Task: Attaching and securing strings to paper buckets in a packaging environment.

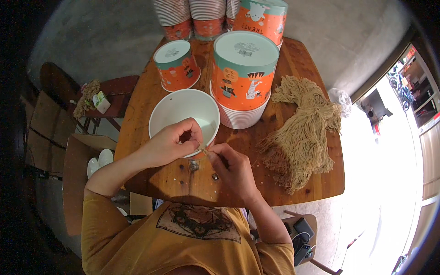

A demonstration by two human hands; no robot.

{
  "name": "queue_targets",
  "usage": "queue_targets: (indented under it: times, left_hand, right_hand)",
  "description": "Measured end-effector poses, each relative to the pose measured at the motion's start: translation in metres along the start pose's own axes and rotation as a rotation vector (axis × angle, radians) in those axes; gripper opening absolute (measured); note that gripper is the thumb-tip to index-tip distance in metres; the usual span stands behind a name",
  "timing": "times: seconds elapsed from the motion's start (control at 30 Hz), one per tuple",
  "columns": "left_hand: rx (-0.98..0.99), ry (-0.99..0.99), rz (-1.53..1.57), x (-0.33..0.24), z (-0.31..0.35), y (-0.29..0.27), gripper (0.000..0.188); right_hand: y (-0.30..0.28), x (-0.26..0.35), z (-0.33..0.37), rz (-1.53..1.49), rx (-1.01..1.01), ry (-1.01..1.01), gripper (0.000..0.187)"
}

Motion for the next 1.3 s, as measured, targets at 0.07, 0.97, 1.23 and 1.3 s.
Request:
queue_targets:
  times: [0.07, 0.97, 1.23, 1.3]
  left_hand:
    - [-0.003, -0.008, 0.003, 0.000, 0.001, 0.000, 0.007]
    - [-0.032, -0.033, 0.011, 0.002, 0.003, -0.002, 0.006]
    - [-0.038, -0.005, -0.002, 0.000, 0.004, -0.003, 0.006]
    - [-0.043, -0.001, -0.013, 0.001, 0.003, -0.004, 0.006]
  right_hand:
    - [0.000, 0.003, 0.001, 0.016, 0.005, 0.001, 0.011]
    - [0.003, 0.041, 0.006, 0.598, -0.343, -0.404, 0.024]
    - [0.007, 0.038, 0.005, 0.602, -0.298, -0.289, 0.022]
    - [0.008, 0.037, 0.006, 0.626, -0.310, -0.320, 0.023]
Point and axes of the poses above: each hand's wrist, its own z-axis away from the middle knuckle, its own y-axis out of the palm, x = y × z, the point moved 9 cm from there along -z, towards the middle knuckle, and after that the axes turned 7 degrees about x, right-handed, at the moved point
